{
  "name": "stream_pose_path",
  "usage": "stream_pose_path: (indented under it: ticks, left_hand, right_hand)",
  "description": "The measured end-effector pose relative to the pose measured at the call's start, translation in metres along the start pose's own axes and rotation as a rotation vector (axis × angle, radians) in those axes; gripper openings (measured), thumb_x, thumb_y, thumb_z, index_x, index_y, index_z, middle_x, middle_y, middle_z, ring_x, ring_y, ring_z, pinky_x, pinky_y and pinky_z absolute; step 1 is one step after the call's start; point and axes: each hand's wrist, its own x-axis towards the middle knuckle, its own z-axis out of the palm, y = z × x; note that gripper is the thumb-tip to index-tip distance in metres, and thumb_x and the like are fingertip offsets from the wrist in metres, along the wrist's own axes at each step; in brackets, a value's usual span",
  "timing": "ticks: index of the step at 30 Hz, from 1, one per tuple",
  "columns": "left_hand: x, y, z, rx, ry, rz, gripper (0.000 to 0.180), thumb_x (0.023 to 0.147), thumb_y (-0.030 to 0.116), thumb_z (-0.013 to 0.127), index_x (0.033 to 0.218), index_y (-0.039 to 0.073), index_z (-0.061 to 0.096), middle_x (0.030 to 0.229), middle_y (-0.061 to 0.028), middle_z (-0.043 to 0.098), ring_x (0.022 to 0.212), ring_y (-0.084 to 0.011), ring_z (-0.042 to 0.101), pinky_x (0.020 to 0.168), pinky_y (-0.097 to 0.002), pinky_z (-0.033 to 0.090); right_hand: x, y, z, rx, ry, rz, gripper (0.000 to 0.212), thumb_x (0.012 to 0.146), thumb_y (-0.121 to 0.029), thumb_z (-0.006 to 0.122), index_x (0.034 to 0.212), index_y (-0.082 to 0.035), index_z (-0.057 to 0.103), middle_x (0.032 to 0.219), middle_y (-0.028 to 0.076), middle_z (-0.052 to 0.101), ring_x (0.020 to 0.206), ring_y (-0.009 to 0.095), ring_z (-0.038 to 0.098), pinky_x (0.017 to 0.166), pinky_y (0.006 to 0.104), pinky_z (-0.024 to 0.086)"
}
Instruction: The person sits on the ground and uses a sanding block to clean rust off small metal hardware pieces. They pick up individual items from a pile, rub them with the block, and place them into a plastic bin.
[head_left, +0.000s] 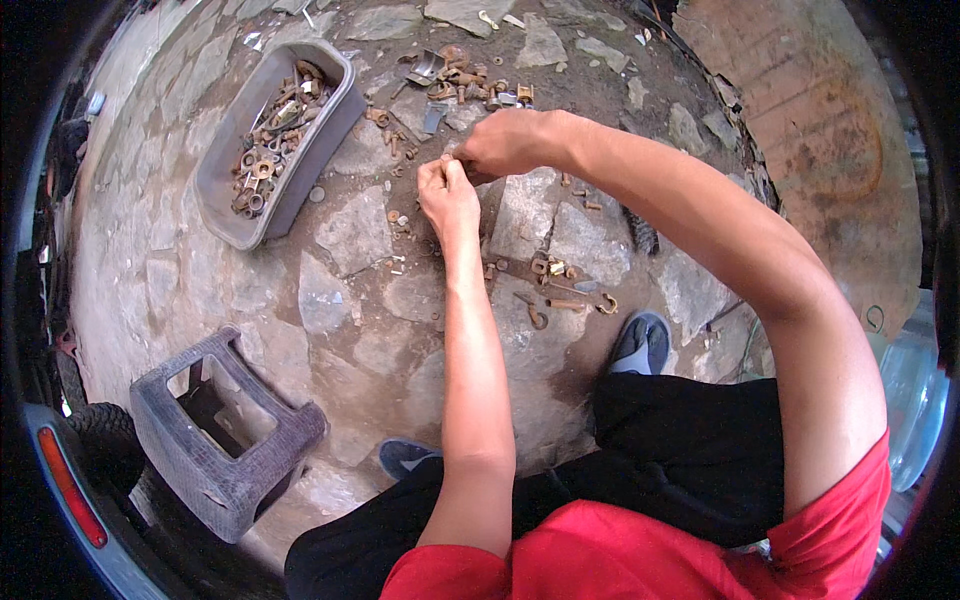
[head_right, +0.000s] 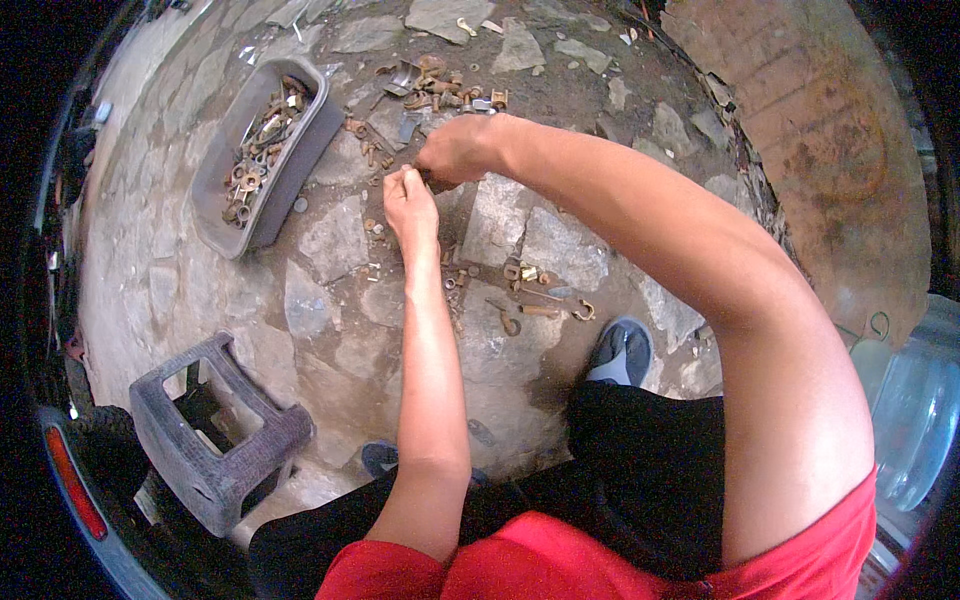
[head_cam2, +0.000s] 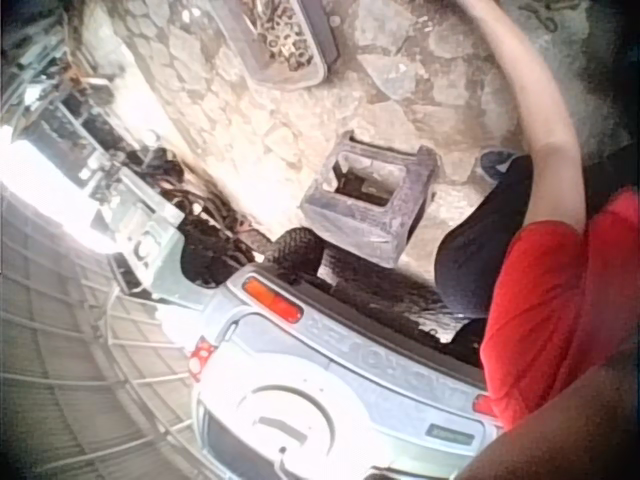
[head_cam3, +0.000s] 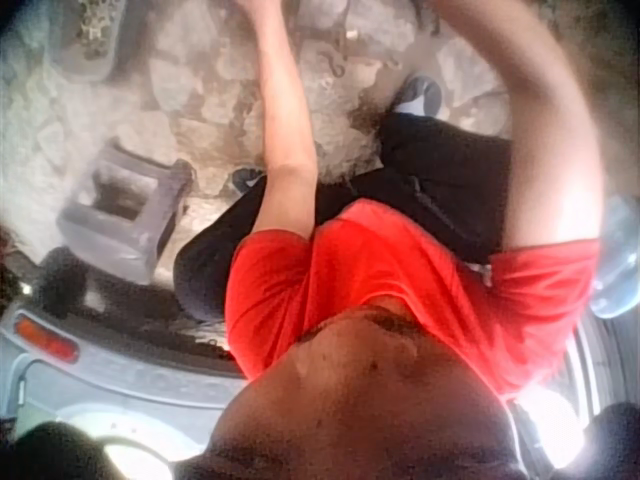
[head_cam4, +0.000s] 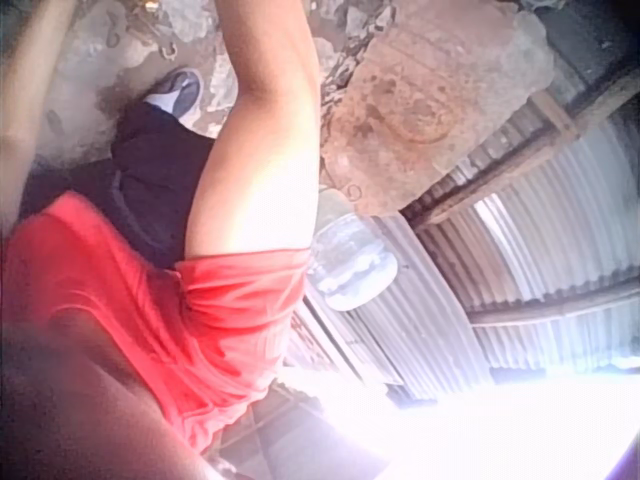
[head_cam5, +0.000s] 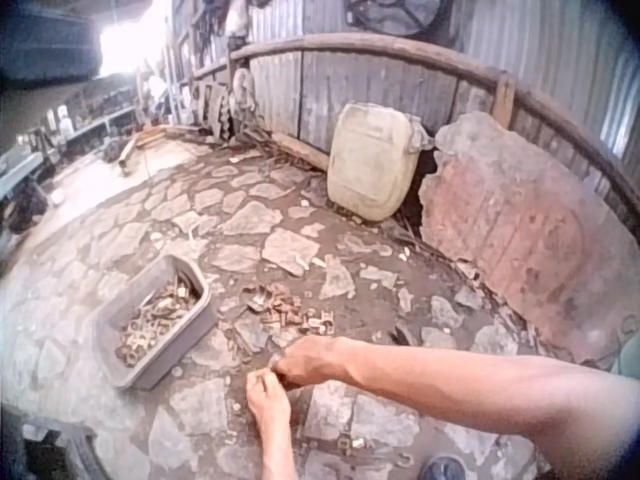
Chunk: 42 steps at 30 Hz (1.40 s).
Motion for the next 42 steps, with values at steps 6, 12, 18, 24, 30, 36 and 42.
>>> stream_pose_path:
  ticks: [6, 12, 18, 24, 30, 36, 42]
  left_hand:
    - [0.008, -0.006, -0.002, -0.001, 0.012, 0.017, 0.037, 0.096, 0.026, 0.054, 0.088, -0.009, 0.063, 0.097, -0.0158, 0.059, 0.09, -0.0288, 0.059, 0.082, -0.0372, 0.046]
    - [0.018, -0.016, -0.012, 0.042, -0.032, -0.033, 0.041, 0.098, 0.03, 0.049, 0.081, -0.005, 0.063, 0.091, -0.0147, 0.062, 0.087, -0.0278, 0.06, 0.082, -0.0383, 0.046]
    - [0.058, 0.018, -0.054, -0.359, 0.092, -0.365, 0.047, 0.101, 0.037, 0.032, 0.088, 0.001, 0.06, 0.085, -0.0127, 0.066, 0.084, -0.0243, 0.064, 0.083, -0.04, 0.048]
    - [0.113, 0.08, -0.085, -0.509, -0.029, -0.221, 0.085, 0.099, 0.058, 0.033, 0.151, -0.003, 0.006, 0.151, -0.0258, 0.029, 0.134, -0.034, 0.043, 0.106, -0.0515, 0.036]
    - [0.055, 0.044, -0.022, 0.158, -0.088, 0.185, 0.048, 0.097, 0.034, 0.053, 0.13, -0.002, 0.052, 0.131, -0.0225, 0.056, 0.123, -0.0337, 0.054, 0.105, -0.0407, 0.04]
    - [-0.029, 0.023, 0.029, 0.411, -1.158, 0.15, 0.042, 0.093, 0.032, 0.06, 0.128, 0.008, 0.059, 0.118, -0.02, 0.065, 0.114, -0.0326, 0.061, 0.096, -0.0404, 0.047]
    - [0.049, 0.045, -0.007, 1.058, -1.222, 0.634, 0.036, 0.092, 0.029, 0.058, 0.118, 0.006, 0.062, 0.112, -0.0192, 0.065, 0.102, -0.0378, 0.063, 0.089, -0.0471, 0.051]
  right_hand:
    - [-0.009, -0.001, -0.015, 0.078, 0.089, -0.019, 0.03, 0.087, -0.03, 0.057, 0.104, -0.008, 0.067, 0.094, 0.018, 0.07, 0.088, 0.036, 0.068, 0.076, 0.0483, 0.053]
    - [-0.007, 0.022, -0.008, -0.025, 0.052, 0.034, 0.029, 0.089, -0.031, 0.056, 0.101, -0.006, 0.062, 0.087, 0.019, 0.068, 0.083, 0.039, 0.066, 0.072, 0.0492, 0.052]
    - [-0.03, 0.06, -0.015, -0.161, -0.013, 0.257, 0.026, 0.086, -0.024, 0.055, 0.1, -0.005, 0.065, 0.087, 0.019, 0.069, 0.086, 0.037, 0.067, 0.074, 0.0478, 0.053]
    - [-0.033, 0.065, -0.009, -0.138, -0.038, 0.322, 0.024, 0.084, -0.018, 0.056, 0.102, -0.005, 0.066, 0.095, 0.018, 0.069, 0.093, 0.037, 0.066, 0.08, 0.0477, 0.053]
    - [-0.024, 0.054, -0.01, -0.098, -0.048, 0.275, 0.026, 0.085, -0.014, 0.055, 0.108, -0.008, 0.065, 0.101, 0.018, 0.069, 0.097, 0.036, 0.066, 0.081, 0.0477, 0.053]
    - [-0.033, 0.061, -0.009, -0.014, 0.082, 0.265, 0.026, 0.09, -0.011, 0.05, 0.114, -0.011, 0.06, 0.094, 0.017, 0.069, 0.09, 0.037, 0.066, 0.077, 0.0487, 0.052]
    - [-0.006, 0.052, -0.047, -0.103, -0.002, 0.358, 0.034, 0.091, -0.023, 0.056, 0.124, -0.013, 0.059, 0.112, 0.014, 0.068, 0.108, 0.032, 0.063, 0.091, 0.0443, 0.051]
